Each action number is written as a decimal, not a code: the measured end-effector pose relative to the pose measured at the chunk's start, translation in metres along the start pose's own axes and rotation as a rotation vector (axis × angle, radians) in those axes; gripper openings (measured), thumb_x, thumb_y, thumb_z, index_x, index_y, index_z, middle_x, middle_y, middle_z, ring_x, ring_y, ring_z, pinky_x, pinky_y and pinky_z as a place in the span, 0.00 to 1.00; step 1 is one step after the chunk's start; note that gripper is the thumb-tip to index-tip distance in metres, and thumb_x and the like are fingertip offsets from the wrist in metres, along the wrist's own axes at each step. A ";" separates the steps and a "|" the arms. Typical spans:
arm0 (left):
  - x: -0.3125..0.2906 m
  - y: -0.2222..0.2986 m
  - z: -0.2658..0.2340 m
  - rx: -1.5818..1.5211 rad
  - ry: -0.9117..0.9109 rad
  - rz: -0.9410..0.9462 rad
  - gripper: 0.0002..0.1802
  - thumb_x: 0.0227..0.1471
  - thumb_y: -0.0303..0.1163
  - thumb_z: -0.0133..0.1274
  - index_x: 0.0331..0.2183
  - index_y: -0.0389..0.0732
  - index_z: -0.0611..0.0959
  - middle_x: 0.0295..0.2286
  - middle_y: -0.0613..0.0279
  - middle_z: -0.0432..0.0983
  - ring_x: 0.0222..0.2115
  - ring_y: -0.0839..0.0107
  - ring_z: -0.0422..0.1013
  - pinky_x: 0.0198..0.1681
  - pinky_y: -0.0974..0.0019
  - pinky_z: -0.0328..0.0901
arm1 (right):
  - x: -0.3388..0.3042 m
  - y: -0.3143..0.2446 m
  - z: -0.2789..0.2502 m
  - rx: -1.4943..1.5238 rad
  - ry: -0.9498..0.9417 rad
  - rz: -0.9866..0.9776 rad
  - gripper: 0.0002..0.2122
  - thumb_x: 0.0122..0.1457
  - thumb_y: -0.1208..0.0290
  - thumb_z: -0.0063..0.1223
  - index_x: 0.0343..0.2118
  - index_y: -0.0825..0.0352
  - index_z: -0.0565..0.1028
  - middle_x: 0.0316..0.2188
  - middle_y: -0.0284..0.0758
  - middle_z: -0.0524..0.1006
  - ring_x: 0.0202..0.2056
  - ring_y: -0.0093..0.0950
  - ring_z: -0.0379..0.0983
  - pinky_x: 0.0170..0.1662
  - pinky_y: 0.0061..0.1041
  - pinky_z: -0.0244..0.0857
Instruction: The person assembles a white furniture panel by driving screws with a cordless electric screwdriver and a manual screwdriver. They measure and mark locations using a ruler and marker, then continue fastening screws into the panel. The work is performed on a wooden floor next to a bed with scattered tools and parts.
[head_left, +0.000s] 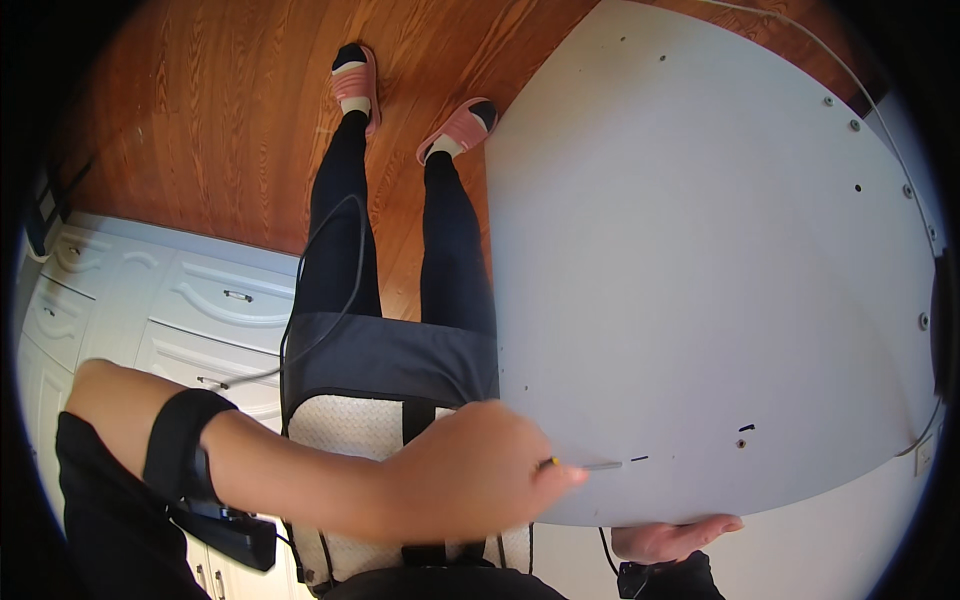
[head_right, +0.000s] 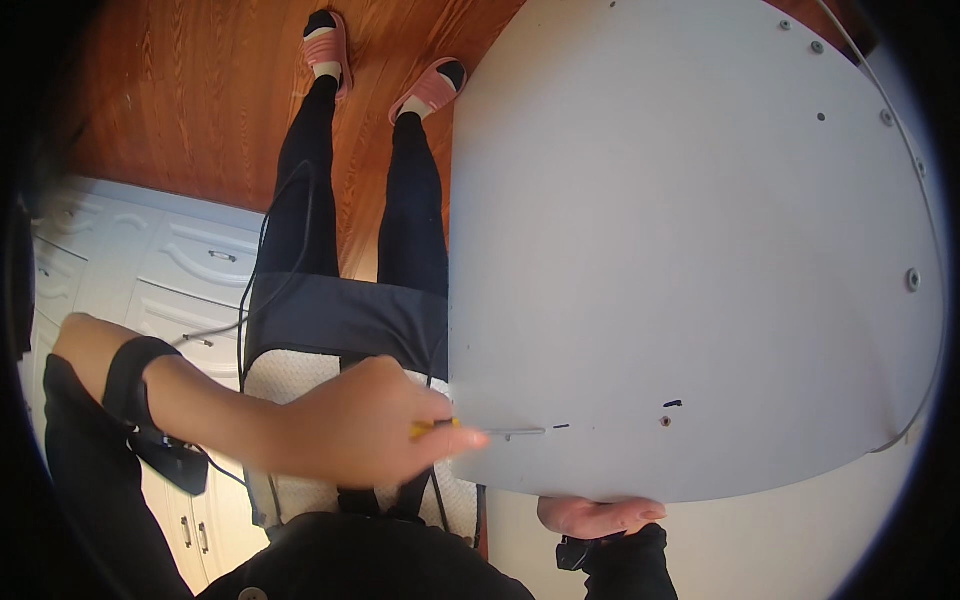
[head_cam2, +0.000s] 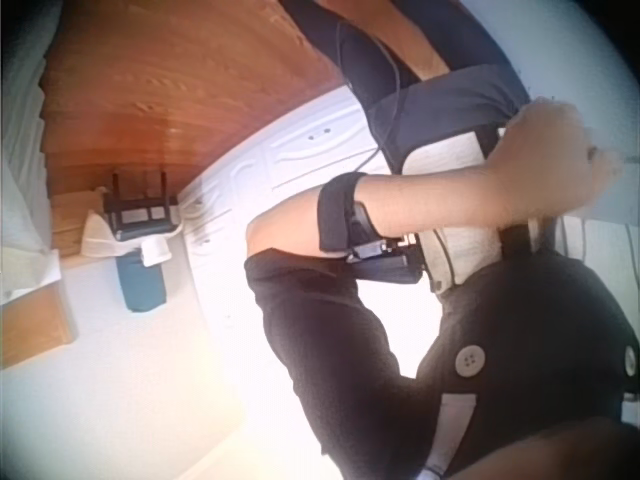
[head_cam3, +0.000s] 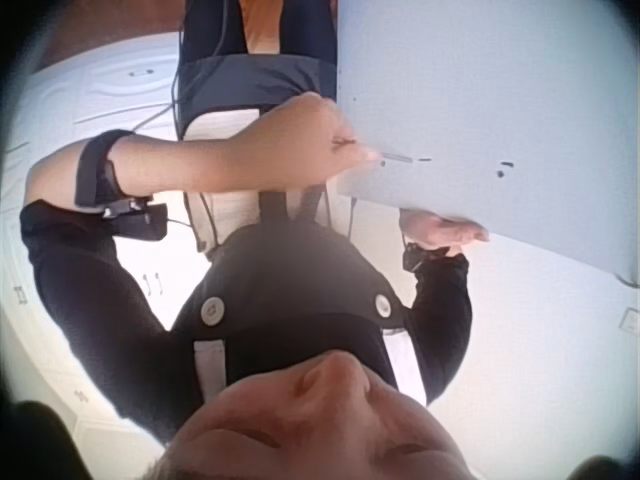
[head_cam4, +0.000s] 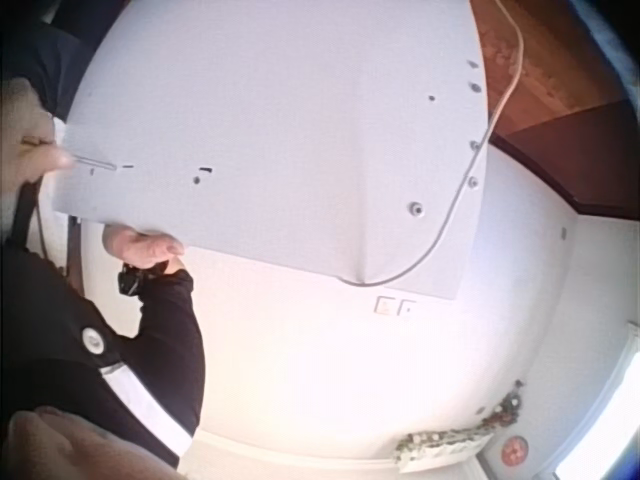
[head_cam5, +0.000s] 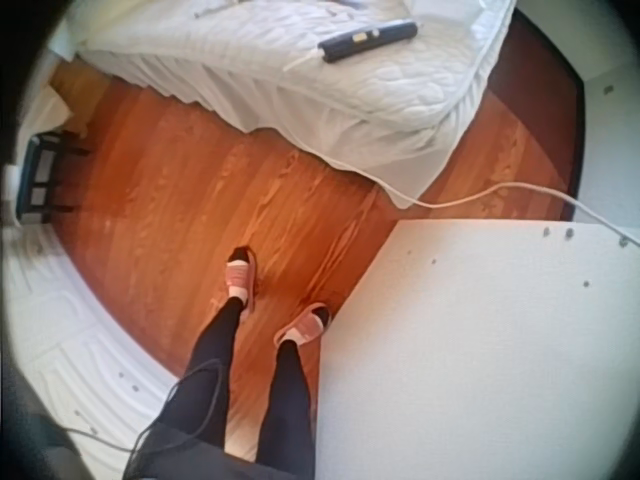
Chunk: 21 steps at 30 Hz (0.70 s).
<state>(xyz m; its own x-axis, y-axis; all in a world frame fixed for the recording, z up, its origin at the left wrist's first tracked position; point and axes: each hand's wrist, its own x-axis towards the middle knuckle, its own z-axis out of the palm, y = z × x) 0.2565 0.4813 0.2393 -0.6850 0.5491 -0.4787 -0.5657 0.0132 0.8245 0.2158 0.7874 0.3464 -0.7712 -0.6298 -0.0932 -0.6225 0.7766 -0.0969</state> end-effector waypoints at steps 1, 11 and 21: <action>0.004 0.000 -0.001 -0.185 -0.066 -0.147 0.21 0.55 0.43 0.57 0.19 0.38 0.76 0.08 0.68 0.54 0.08 0.76 0.50 0.14 0.71 0.47 | 0.002 0.000 0.001 0.038 0.019 0.019 0.23 0.67 0.57 0.41 0.50 0.78 0.64 0.50 0.44 0.68 0.45 0.30 0.69 0.42 0.27 0.67; -0.001 0.003 -0.002 0.712 0.102 0.588 0.21 0.55 0.42 0.57 0.20 0.35 0.75 0.09 0.68 0.53 0.11 0.78 0.54 0.14 0.72 0.47 | -0.018 -0.001 -0.006 0.325 0.034 0.603 0.25 0.72 0.59 0.23 0.60 0.77 0.55 0.51 0.45 0.65 0.48 0.31 0.64 0.52 0.29 0.60; 0.001 0.008 -0.002 -0.220 -0.057 -0.222 0.24 0.55 0.46 0.56 0.18 0.37 0.76 0.09 0.68 0.55 0.09 0.75 0.55 0.13 0.72 0.48 | 0.022 -0.028 -0.003 0.563 0.011 0.874 0.24 0.71 0.56 0.15 0.47 0.71 0.64 0.46 0.39 0.65 0.45 0.26 0.63 0.49 0.27 0.60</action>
<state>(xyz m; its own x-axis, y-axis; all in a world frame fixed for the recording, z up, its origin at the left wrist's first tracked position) 0.2507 0.4802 0.2451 -0.5102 0.5990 -0.6172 -0.7887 -0.0396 0.6135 0.2159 0.7523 0.3501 -0.9266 0.1510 -0.3445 0.3040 0.8401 -0.4492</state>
